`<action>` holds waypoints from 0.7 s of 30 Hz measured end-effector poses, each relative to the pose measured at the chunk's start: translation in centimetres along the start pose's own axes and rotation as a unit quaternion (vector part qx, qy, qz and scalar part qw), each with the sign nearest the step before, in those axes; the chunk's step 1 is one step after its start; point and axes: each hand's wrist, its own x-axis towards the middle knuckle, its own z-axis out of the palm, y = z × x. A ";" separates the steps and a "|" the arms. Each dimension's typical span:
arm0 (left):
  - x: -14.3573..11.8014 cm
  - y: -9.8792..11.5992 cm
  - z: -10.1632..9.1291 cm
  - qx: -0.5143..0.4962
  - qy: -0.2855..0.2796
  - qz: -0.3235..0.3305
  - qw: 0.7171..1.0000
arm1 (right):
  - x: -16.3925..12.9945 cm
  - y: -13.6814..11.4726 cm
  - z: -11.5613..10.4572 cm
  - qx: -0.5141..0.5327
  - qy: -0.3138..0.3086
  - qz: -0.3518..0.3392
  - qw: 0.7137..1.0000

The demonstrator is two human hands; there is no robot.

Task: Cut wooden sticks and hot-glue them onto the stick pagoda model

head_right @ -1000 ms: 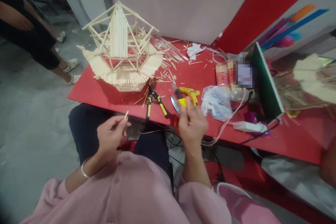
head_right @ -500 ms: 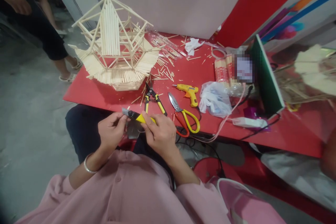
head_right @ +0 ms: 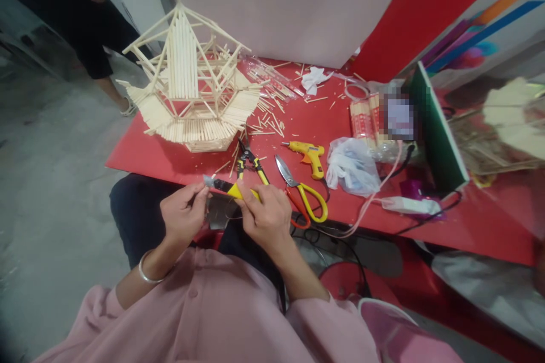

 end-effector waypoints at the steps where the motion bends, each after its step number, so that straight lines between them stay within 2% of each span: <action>1: 0.1 -0.1 0.1 0.003 0.001 0.002 1.000 | 0.0 0.0 0.1 -0.001 -0.001 0.000 1.000; 5: 0.5 -0.1 0.2 0.005 0.005 0.011 1.000 | 0.2 -0.3 0.7 -0.018 0.010 -0.017 1.000; 8: 0.4 -0.1 -0.5 0.007 0.002 0.009 1.000 | 0.1 1.1 0.5 -0.042 0.008 -0.007 0.999; 10: 0.0 -0.5 -1.5 0.018 0.013 -0.012 1.000 | 0.0 3.5 -0.5 -0.107 0.031 0.079 0.991; 12: -0.5 -1.1 -2.5 0.017 0.052 -0.065 0.996 | 0.4 6.5 -1.9 -0.187 0.105 0.197 0.957; 13: -0.7 -1.4 -2.8 0.001 0.057 -0.094 0.994 | 0.8 8.0 -2.5 -0.196 0.108 0.240 0.944; 14: -0.8 -1.6 -3.0 -0.021 0.046 -0.121 0.991 | 1.6 9.3 -2.9 -0.192 0.098 0.261 0.941; 17: -0.4 -1.5 -2.3 -0.108 0.009 -0.159 0.981 | 5.1 13.1 -2.3 -0.169 -0.006 0.267 0.949; 19: 0.3 -0.8 -1.4 -0.180 -0.011 -0.189 0.965 | 7.9 15.9 -0.6 -0.187 -0.085 0.305 0.930; 21: 1.2 -0.1 -0.8 -0.254 -0.030 -0.221 0.941 | 10.3 18.7 1.1 -0.207 -0.136 0.347 0.905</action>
